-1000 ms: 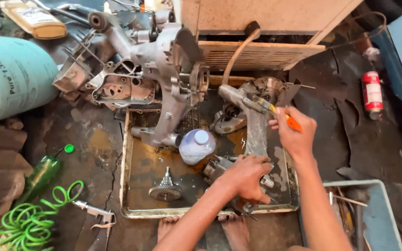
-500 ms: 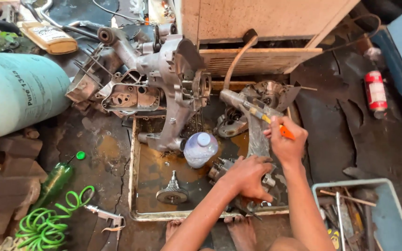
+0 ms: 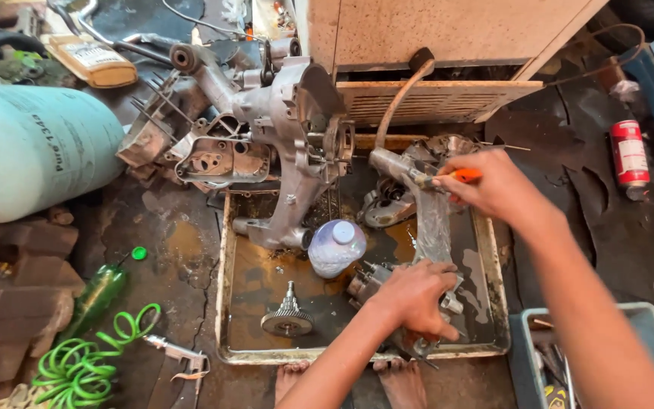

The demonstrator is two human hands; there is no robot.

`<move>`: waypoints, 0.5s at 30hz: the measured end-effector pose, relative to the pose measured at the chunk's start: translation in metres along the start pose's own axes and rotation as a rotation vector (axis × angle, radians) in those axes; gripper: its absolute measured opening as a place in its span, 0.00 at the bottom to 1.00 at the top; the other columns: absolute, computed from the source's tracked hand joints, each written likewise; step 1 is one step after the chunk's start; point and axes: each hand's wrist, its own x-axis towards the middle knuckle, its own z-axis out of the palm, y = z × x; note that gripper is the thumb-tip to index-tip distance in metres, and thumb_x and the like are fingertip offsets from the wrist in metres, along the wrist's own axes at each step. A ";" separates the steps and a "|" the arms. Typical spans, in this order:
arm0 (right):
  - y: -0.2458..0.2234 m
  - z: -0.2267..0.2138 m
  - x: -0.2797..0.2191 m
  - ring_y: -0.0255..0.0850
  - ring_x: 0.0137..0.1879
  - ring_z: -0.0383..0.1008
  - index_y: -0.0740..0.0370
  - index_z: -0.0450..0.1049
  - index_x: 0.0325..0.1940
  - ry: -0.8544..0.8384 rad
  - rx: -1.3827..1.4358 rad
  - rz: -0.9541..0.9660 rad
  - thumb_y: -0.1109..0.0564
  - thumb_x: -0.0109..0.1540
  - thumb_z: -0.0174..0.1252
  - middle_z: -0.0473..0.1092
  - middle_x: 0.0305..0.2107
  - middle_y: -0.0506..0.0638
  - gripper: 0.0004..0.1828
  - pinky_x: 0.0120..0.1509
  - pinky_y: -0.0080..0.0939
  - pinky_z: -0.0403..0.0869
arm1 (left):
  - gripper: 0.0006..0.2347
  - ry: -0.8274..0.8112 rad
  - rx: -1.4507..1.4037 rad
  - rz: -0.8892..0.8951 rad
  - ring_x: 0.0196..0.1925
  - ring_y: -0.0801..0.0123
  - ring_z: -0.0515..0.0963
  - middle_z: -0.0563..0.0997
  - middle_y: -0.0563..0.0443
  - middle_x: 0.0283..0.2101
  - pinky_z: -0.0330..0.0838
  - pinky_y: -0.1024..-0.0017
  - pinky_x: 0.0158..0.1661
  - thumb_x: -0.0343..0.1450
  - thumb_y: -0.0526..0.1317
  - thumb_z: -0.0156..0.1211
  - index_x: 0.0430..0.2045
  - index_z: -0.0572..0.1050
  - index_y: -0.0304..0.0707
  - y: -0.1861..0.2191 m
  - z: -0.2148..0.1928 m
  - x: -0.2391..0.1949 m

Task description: Cleaning disassembled motorcycle engine components using a brush and water to remove grime.

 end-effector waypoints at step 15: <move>0.014 0.002 0.040 0.36 0.22 0.65 0.51 0.83 0.39 -0.064 -0.026 -0.035 0.49 0.63 0.63 0.78 0.19 0.47 0.07 0.33 0.40 0.63 | 0.39 -0.049 -0.197 0.064 0.71 0.40 0.57 0.57 0.36 0.75 0.51 0.27 0.58 0.54 0.56 0.60 0.60 0.67 0.30 -0.010 -0.004 0.000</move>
